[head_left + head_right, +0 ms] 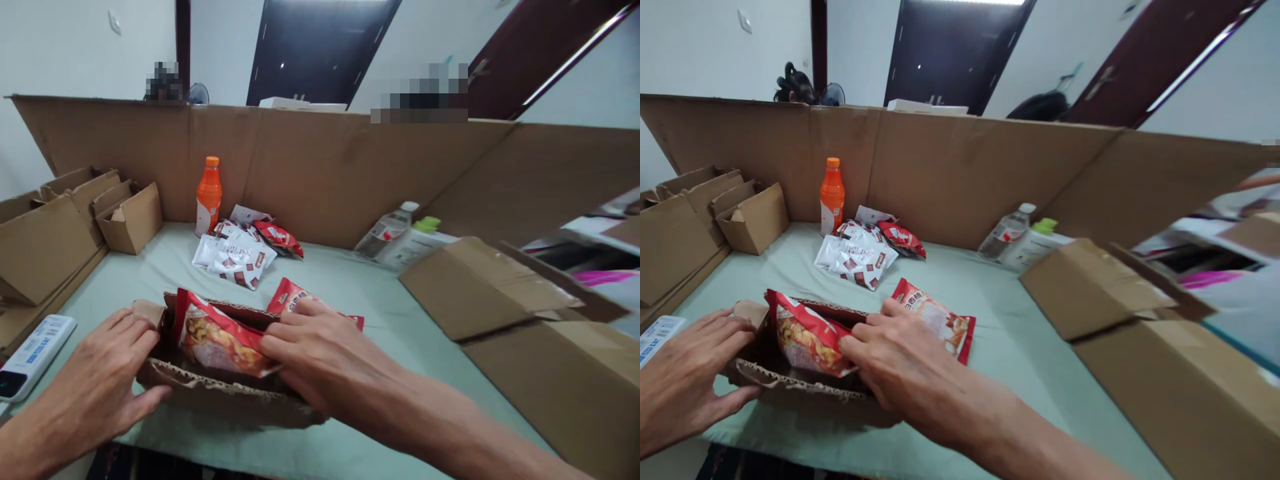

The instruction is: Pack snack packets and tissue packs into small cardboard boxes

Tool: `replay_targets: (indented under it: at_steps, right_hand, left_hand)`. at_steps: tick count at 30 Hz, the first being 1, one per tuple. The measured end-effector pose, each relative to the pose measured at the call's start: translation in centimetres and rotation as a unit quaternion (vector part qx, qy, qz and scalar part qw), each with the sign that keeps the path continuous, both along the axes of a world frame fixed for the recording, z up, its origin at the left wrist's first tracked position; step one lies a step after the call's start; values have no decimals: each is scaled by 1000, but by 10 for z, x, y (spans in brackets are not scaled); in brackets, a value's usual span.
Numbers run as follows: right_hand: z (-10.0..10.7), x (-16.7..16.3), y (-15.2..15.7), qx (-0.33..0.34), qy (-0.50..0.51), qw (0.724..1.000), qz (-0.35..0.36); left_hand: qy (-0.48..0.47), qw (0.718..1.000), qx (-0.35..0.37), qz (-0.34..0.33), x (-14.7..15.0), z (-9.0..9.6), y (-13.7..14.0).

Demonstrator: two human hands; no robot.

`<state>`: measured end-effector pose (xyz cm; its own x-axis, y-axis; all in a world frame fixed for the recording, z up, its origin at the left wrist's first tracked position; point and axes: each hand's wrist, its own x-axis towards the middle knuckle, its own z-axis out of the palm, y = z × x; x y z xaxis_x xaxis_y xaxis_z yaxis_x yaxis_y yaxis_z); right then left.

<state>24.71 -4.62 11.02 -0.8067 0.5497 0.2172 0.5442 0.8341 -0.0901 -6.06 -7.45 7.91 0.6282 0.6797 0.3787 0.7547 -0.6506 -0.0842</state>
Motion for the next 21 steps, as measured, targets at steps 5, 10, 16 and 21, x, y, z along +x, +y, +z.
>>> replay_targets:
  at_steps: [5,10,16,21]
  right_hand:
    - [-13,-31,20,-65,-130,989,13]
    - [-14,-31,29,-234,-198,951,48]
    - [-17,-26,35,-326,-199,920,90]
    - [2,-10,26,-361,-86,922,108]
  left_hand:
    - [-3,1000,16,-19,9,6,3]
    - [-5,996,-84,-43,18,7,3]
    - [8,977,-193,-93,25,13,4]
    - [35,956,-277,-92,29,13,17]
